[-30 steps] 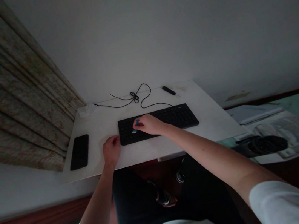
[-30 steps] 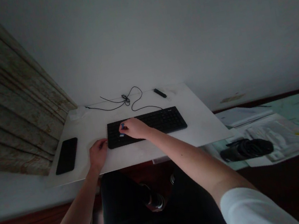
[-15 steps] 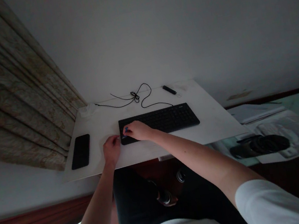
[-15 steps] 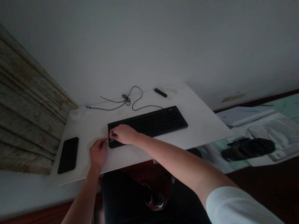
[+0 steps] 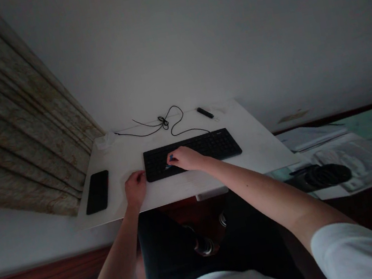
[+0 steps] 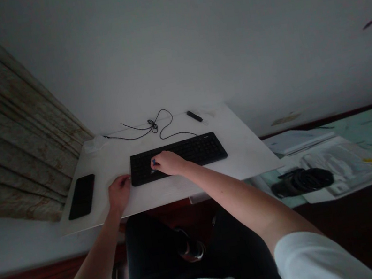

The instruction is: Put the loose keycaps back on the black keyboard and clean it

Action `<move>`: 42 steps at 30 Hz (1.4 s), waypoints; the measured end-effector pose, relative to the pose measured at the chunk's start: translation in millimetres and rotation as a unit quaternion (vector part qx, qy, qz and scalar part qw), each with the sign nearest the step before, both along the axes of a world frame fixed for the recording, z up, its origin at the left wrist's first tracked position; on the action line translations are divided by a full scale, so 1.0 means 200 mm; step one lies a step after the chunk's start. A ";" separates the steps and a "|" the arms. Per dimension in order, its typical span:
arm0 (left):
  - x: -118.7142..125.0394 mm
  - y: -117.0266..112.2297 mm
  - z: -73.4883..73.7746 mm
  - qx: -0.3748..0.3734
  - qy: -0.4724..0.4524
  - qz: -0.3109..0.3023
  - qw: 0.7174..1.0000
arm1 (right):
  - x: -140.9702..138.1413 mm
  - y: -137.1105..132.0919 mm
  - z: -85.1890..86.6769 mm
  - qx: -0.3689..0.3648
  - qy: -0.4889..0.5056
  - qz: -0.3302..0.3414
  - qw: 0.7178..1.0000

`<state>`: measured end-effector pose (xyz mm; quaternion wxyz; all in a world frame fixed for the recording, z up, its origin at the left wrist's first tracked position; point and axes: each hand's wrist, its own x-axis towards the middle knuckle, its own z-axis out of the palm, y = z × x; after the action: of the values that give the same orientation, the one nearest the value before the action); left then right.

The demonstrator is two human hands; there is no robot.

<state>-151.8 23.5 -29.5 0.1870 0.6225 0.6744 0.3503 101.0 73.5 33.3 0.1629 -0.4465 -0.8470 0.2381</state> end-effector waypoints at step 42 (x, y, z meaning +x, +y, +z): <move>0.01 0.00 0.01 -0.018 0.015 -0.005 1.000 | 1.14 -0.07 0.05 -0.055 -0.092 -0.143 0.984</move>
<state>-150.5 22.7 -27.0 0.1894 0.6278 0.6802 0.3278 328.1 59.6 42.9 0.0918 -0.5916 -0.7713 0.2161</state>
